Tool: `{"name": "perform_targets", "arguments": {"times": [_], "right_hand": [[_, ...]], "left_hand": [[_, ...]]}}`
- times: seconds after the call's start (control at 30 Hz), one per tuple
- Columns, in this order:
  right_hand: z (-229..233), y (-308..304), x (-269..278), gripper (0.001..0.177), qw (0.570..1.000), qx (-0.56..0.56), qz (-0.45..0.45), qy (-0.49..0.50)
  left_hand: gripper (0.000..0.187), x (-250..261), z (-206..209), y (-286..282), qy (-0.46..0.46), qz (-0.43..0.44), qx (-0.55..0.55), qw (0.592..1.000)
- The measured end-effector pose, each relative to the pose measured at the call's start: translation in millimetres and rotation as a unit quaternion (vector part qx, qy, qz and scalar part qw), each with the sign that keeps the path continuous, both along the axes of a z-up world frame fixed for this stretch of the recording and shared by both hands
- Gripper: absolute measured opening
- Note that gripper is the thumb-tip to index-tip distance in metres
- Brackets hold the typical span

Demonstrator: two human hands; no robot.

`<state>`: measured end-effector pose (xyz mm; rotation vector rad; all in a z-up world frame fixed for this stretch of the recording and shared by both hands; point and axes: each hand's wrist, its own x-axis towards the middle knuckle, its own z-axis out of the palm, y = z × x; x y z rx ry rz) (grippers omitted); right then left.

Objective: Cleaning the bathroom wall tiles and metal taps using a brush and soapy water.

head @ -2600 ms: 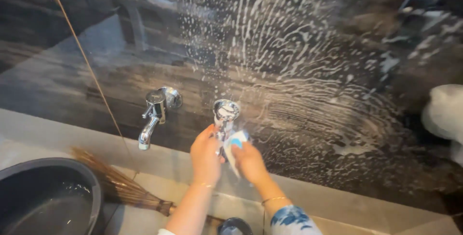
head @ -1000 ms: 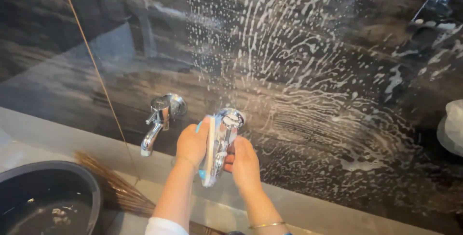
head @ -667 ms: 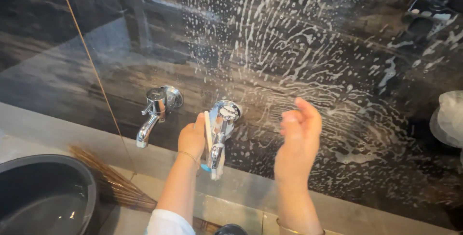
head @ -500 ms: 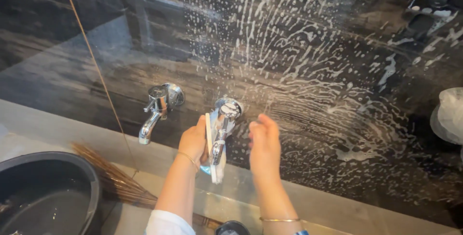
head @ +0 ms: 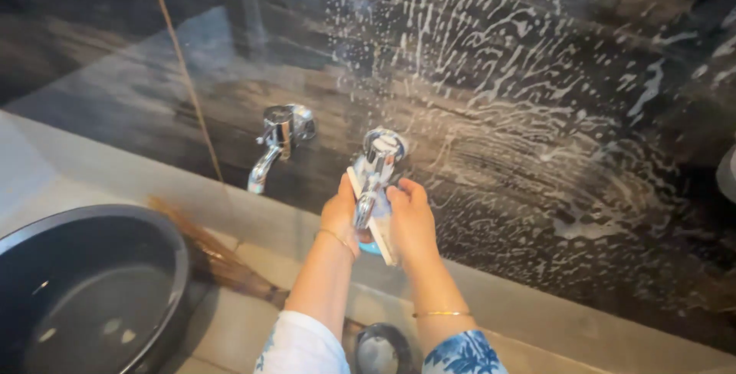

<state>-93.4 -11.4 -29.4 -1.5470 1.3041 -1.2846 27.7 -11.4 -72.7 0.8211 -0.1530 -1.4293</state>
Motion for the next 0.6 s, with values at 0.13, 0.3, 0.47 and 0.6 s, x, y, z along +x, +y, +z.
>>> {"name": "perform_targets", "arguments": {"times": [0.13,0.3,0.47,0.6], "right_hand": [[-16,13,-4,0.043,0.987,0.126,0.091,-0.044],[-28,12,5,0.041,0.980,0.111,0.160,-0.038],[-7,-2,19,0.038,0.958,0.209,0.154,-0.126],[-13,-22,18,0.033,0.951,0.193,0.154,-0.187]], "left_hand": [[0.056,1,-4,15,-0.199,0.061,0.013,0.978],[0.053,11,-9,21,-0.328,0.135,-0.004,0.935],[0.058,29,18,7,-0.393,0.091,0.005,0.915],[0.050,20,4,-21,-0.252,0.022,-0.149,0.956]]}}
